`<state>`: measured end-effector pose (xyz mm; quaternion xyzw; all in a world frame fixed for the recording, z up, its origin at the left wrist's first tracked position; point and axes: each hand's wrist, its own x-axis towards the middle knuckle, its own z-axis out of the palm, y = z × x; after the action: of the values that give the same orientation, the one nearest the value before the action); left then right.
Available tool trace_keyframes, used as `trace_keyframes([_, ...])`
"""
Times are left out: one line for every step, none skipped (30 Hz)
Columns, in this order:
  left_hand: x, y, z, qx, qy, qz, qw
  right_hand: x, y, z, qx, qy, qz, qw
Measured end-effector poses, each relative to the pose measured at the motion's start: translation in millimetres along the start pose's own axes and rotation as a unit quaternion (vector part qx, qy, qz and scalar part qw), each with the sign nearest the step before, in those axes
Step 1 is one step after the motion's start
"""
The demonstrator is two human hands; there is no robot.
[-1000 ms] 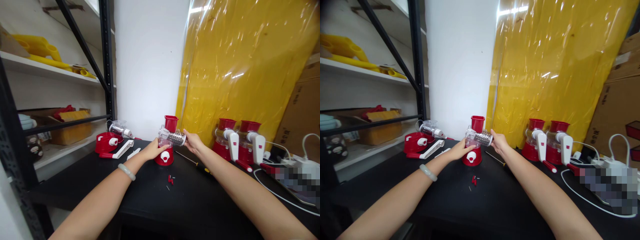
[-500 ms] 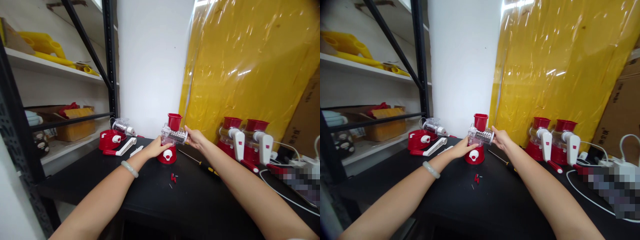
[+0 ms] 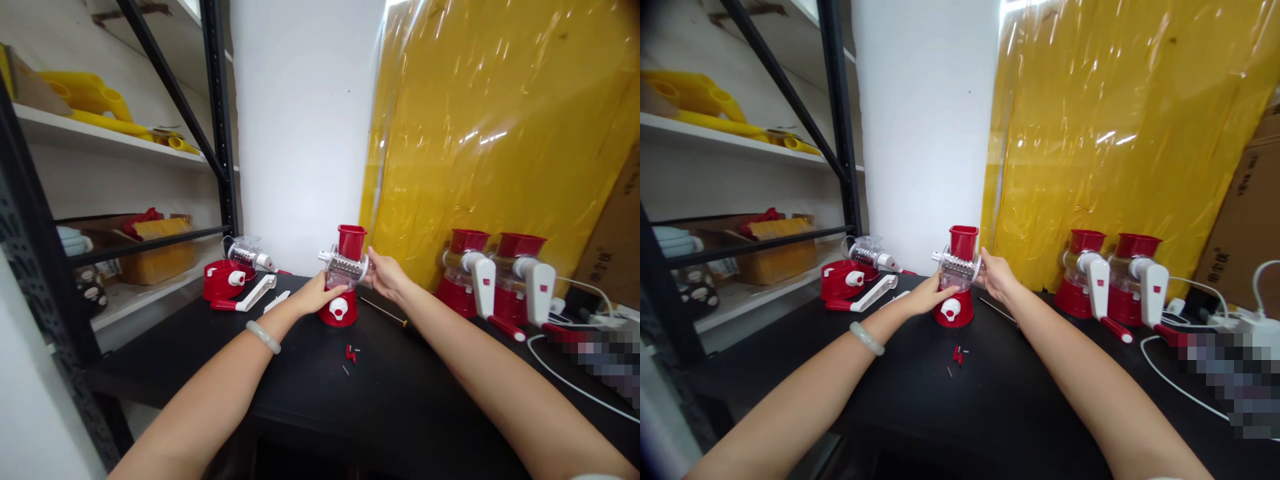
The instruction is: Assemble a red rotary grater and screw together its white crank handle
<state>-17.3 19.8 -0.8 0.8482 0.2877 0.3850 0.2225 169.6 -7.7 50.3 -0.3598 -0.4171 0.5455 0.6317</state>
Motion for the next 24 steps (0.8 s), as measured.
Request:
trace_keyframes([0, 1, 0, -0.004, -0.002, 0.007, 1.000, -1, 2, 0, 0.006, -0.023, -0.011, 1.000])
trace_keyframes([0, 1, 0, -0.006, -0.003, 0.012, 1.000, -2, 5, -2, 0.007, -0.047, -0.020, 0.999])
trace_keyframes([0, 1, 0, -0.007, -0.003, 0.014, 1.000, -3, 6, -5, 0.001, -0.069, -0.026, 0.997])
trace_keyframes([0, 1, -1, -0.007, -0.004, 0.014, 1.000, -4, 8, -9, -0.011, -0.087, -0.034, 0.996])
trace_keyframes([0, 0, -1, -0.006, -0.005, 0.011, 1.000, -5, 9, -13, -0.030, -0.105, -0.044, 0.993])
trace_keyframes([0, -1, -1, -0.007, -0.004, 0.006, 1.000, -6, 10, -18, -0.055, -0.125, -0.055, 0.989])
trace_keyframes([0, -2, 0, -0.008, -0.003, 0.000, 1.000, -6, 11, -23, -0.088, -0.146, -0.067, 0.983])
trace_keyframes([0, -3, 0, -0.009, -0.002, -0.005, 1.000, -7, 12, -28, -0.123, -0.167, -0.078, 0.975])
trace_keyframes([0, -3, 1, -0.011, -0.001, -0.008, 1.000, -7, 13, -32, -0.156, -0.185, -0.088, 0.966])
trace_keyframes([0, -4, 1, -0.014, -0.001, -0.008, 1.000, -6, 14, -36, -0.183, -0.196, -0.096, 0.958])
trace_keyframes([0, -4, 1, -0.015, -0.003, -0.004, 1.000, -5, 16, -38, -0.203, -0.199, -0.103, 0.953])
trace_keyframes([0, -4, 0, -0.014, -0.009, 0.003, 1.000, -4, 17, -40, -0.214, -0.192, -0.110, 0.951])
trace_keyframes([1, -4, -2, -0.010, -0.018, 0.009, 1.000, -3, 18, -41, -0.216, -0.182, -0.113, 0.953])
trace_keyframes([1, -5, -6, -0.002, -0.032, 0.012, 0.999, -2, 18, -42, -0.208, -0.174, -0.113, 0.956])
trace_keyframes([1, -6, -13, 0.014, -0.050, 0.007, 0.999, -1, 18, -42, -0.192, -0.170, -0.108, 0.961])
trace_keyframes([1, -9, -21, 0.039, -0.068, -0.007, 0.997, -1, 18, -41, -0.166, -0.171, -0.100, 0.966])
trace_keyframes([1, -11, -31, 0.072, -0.084, -0.029, 0.993, -1, 17, -40, -0.134, -0.176, -0.089, 0.971])
trace_keyframes([0, -15, -43, 0.117, -0.090, -0.063, 0.987, -2, 16, -39, -0.102, -0.181, -0.078, 0.975])
trace_keyframes([0, -18, -55, 0.166, -0.078, -0.102, 0.978, -3, 15, -38, -0.074, -0.187, -0.067, 0.977])
trace_keyframes([-1, -22, -67, 0.215, -0.054, -0.132, 0.966, -5, 14, -37, -0.052, -0.192, -0.059, 0.978])
trace_keyframes([-2, -26, -77, 0.264, -0.040, -0.163, 0.950, -6, 12, -36, -0.037, -0.196, -0.052, 0.978])
trace_keyframes([-3, -28, -86, 0.308, -0.041, -0.205, 0.928, -7, 12, -35, -0.028, -0.201, -0.047, 0.978])
trace_keyframes([-3, -31, -91, 0.343, -0.059, -0.247, 0.904, -9, 11, -34, -0.021, -0.205, -0.044, 0.978])
trace_keyframes([-4, -32, -95, 0.367, -0.082, -0.284, 0.882, -9, 11, -34, -0.017, -0.206, -0.042, 0.977])
